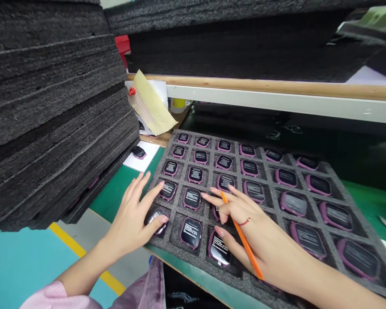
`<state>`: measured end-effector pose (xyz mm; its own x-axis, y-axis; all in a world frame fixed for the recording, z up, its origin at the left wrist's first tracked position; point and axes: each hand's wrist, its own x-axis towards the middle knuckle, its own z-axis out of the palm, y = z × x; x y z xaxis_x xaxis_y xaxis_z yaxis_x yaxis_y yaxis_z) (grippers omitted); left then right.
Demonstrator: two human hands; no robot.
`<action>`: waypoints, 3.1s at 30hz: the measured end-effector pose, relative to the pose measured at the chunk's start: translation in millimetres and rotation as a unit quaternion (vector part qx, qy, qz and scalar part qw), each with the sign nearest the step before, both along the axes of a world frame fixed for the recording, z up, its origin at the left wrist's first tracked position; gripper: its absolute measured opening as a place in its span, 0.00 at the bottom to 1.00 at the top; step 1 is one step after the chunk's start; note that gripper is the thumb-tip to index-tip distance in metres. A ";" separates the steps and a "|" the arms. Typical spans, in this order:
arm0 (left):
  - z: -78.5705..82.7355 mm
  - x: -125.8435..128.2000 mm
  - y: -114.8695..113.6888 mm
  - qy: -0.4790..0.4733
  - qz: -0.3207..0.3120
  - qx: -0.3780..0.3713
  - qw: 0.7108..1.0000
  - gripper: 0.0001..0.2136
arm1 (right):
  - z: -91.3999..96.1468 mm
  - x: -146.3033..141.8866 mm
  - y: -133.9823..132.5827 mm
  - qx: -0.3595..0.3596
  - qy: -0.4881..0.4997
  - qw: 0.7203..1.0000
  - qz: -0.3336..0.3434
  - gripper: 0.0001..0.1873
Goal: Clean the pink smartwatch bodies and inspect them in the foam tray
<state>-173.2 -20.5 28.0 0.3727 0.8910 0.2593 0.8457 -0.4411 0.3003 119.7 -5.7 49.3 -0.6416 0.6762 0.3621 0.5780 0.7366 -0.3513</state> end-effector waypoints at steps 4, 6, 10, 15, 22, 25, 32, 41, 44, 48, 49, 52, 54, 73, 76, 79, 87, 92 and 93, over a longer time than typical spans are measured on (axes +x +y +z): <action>2.1 1.1 2.0 -0.001 0.009 -0.018 1.000 0.29 | 0.0 -4.3 12.6 -0.009 0.004 1.000 0.007 0.06; 3.7 2.3 5.5 -0.007 0.012 -0.031 0.999 0.29 | -1.1 -5.1 21.0 -0.006 0.003 1.000 0.001 0.07; 6.0 5.9 18.7 -0.024 0.022 -0.053 0.998 0.29 | -6.4 -5.5 36.6 -0.003 0.006 1.000 -0.012 0.08; 9.1 12.8 38.4 -0.021 0.033 -0.058 0.998 0.30 | -10.7 -8.8 47.4 -0.007 0.002 1.000 -0.009 0.07; 15.5 22.4 52.5 0.022 0.043 -0.095 0.994 0.30 | -1.9 -6.3 50.4 -0.019 -0.005 1.000 -0.006 0.08; 14.7 23.5 55.0 0.028 0.042 -0.093 0.994 0.31 | 1.6 2.1 48.4 0.007 0.002 1.000 -0.014 0.07; 15.5 24.8 57.2 0.025 0.049 -0.096 0.994 0.33 | -1.6 32.4 41.7 0.028 -0.018 0.998 -0.054 0.06; 20.7 32.6 60.5 0.038 0.000 -0.078 0.996 0.32 | -0.8 59.5 32.9 0.011 -0.025 0.997 -0.079 0.07; 30.1 46.4 61.1 0.050 -0.080 -0.098 0.991 0.30 | 2.9 64.3 31.9 0.019 -0.023 0.997 -0.077 0.09; 36.0 71.7 67.3 0.080 -0.174 -0.116 0.975 0.33 | 3.1 75.6 31.9 0.069 -0.026 0.993 -0.093 0.10; 34.9 77.9 70.1 0.084 -0.192 -0.113 0.971 0.34 | 2.3 78.9 31.7 0.075 -0.028 0.992 -0.097 0.09; 27.9 93.6 79.4 0.086 -0.227 -0.092 0.966 0.34 | -0.6 87.4 29.9 0.074 -0.034 0.991 -0.102 0.09; 23.7 100.6 84.2 0.086 -0.237 -0.084 0.964 0.34 | -1.3 91.3 28.4 0.071 -0.035 0.992 -0.103 0.08; 26.3 117.5 116.2 0.116 -0.136 -0.023 0.984 0.38 | -7.8 89.9 69.9 -0.022 0.016 0.993 -0.116 0.07; 27.5 113.2 117.4 0.140 -0.114 -0.009 0.984 0.39 | -4.4 77.3 74.3 -0.030 0.003 0.996 -0.081 0.07; 26.3 105.7 116.9 0.142 -0.095 -0.007 0.985 0.39 | -4.0 66.9 80.7 -0.040 -0.005 0.997 -0.059 0.07; 23.6 97.5 121.4 0.131 -0.082 -0.013 0.988 0.37 | -5.0 67.2 87.4 -0.033 0.011 0.998 -0.059 0.08; 22.9 80.6 126.9 0.134 -0.044 0.011 0.990 0.38 | -5.0 77.3 85.7 -0.016 0.010 0.996 -0.082 0.07; 21.8 75.3 127.5 0.130 -0.033 0.015 0.991 0.37 | -5.6 78.7 85.6 -0.014 0.006 0.996 -0.084 0.06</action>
